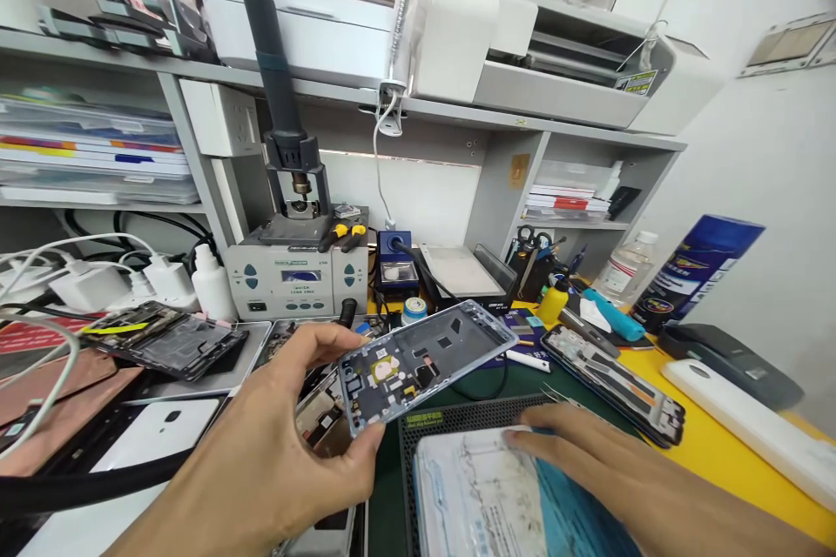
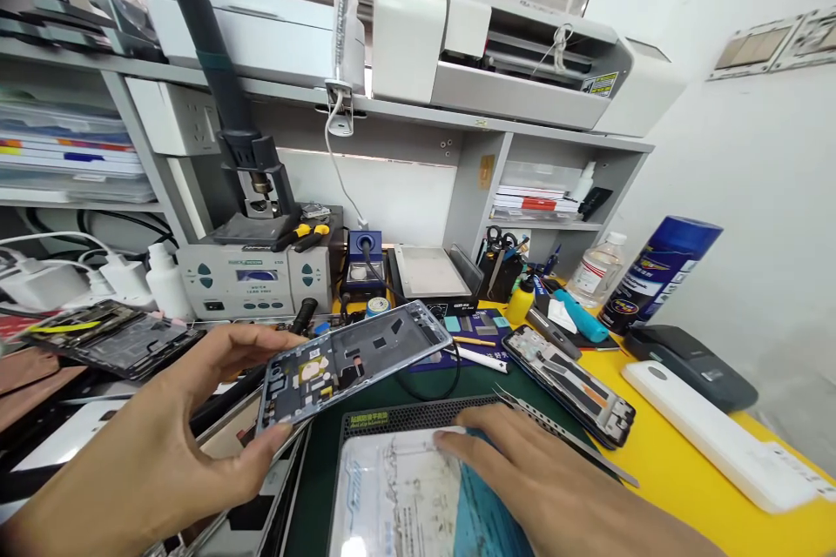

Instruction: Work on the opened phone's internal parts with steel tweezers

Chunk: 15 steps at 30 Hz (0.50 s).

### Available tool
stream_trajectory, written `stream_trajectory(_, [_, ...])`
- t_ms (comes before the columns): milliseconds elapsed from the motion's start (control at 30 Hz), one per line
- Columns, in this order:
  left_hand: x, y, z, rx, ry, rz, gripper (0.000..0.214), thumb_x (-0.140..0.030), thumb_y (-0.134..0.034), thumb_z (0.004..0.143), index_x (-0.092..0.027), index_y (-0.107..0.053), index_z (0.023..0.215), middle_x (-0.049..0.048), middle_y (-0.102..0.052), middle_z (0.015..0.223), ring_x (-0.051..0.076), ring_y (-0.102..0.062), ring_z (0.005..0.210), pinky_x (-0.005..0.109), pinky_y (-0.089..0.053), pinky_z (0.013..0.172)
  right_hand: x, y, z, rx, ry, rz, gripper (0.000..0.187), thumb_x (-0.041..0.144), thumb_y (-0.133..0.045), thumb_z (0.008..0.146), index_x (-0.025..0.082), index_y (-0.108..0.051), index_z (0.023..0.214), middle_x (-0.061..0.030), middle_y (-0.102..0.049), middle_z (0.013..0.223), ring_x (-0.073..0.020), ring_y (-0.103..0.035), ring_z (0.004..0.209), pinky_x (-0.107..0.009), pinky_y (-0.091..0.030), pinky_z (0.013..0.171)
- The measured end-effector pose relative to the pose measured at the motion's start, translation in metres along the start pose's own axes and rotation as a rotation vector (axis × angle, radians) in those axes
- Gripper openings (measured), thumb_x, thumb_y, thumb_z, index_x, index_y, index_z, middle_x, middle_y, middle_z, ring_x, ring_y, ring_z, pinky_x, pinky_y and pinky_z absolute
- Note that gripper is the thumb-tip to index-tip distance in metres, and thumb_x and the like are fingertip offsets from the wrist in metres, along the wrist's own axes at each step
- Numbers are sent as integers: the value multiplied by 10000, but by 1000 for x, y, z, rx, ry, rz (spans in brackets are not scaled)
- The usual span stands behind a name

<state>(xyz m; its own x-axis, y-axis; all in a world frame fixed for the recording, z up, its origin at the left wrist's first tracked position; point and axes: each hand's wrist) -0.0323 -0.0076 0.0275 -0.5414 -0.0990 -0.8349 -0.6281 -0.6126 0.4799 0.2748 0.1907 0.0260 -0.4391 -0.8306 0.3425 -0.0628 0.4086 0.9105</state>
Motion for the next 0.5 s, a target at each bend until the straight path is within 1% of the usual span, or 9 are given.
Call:
stream_trajectory(67, [7,1,3,47,-70,50,539,-430,-760,779,-327,-557,1268,22,-795,1143,368,-753,1266,286,-698,593,10,3,9,103,-29,3,952,540,-823,842,517,-385,1687,30,-284,1832,-483,-299,1650,-659,-338,1313])
stream_trajectory(133, [10,-1,2,25,-57,47,544,-439,-752,773,-322,-559,1269,35,-799,1111,389,-753,1261,287,-683,545,17,12,16,148,-16,31,921,531,-835,840,526,-427,1666,33,-302,1827,-483,-286,1654,-648,-341,1317])
stream_trajectory(233, [2,-9,-3,-69,51,-12,543,-456,-710,739,-326,-562,1245,37,-807,1088,405,-728,1302,307,-677,534,24,31,33,117,-4,108,799,566,-900,791,457,-642,1539,-23,-481,1744,-445,-520,1538,-522,-455,1272])
stream_trajectory(267, [-2,-12,-4,-88,75,-36,529,-461,-698,731,-330,-562,1225,33,-809,1129,402,-722,1313,323,-691,562,26,37,42,62,-7,139,665,576,-882,814,398,-736,1438,-52,-596,1643,-416,-616,1443,-493,-501,1222])
stream_trajectory(300, [-5,-14,-5,-95,85,-61,514,-463,-692,724,-333,-560,1203,30,-808,1172,399,-720,1317,337,-705,583,28,41,54,-3,-26,138,446,519,-770,943,332,-787,1347,-77,-714,1480,-366,-686,1333,-467,-547,1150])
stream_trajectory(333, [-7,-17,-6,-104,88,-86,501,-463,-691,720,-336,-559,1186,30,-805,1211,399,-719,1318,346,-712,591,29,45,67,-22,-40,125,291,418,-689,1005,264,-836,1204,-88,-801,1248,-320,-759,1136,-432,-605,1002])
stream_trajectory(400, [-6,-19,-5,-119,78,-121,483,-447,-690,719,-339,-559,1171,33,-809,1229,402,-721,1315,355,-717,584,31,47,93,64,-34,122,161,266,-713,977,194,-857,984,-53,-815,911,-240,-764,814,-349,-610,738])
stream_trajectory(433, [-2,-19,-4,-124,67,-123,479,-433,-690,721,-340,-561,1173,32,-815,1215,403,-725,1308,363,-722,591,31,46,105,112,-29,124,108,241,-745,972,181,-834,963,-30,-805,880,-213,-753,792,-334,-607,728])
stream_trajectory(500, [8,-18,-1,-132,30,-98,481,-416,-699,727,-345,-564,1183,20,-823,1193,402,-733,1296,391,-738,642,30,44,123,189,-30,113,117,276,-779,999,161,-788,977,-12,-791,914,-194,-755,818,-350,-630,765])
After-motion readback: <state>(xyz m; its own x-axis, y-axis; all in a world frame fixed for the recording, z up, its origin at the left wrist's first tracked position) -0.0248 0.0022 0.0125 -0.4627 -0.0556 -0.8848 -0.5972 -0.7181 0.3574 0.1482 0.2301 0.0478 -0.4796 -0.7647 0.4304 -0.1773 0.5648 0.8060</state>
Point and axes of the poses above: each hand's wrist, its own z-axis towards the middle knuckle, its own y-axis out of the back of the hand, x = y × z
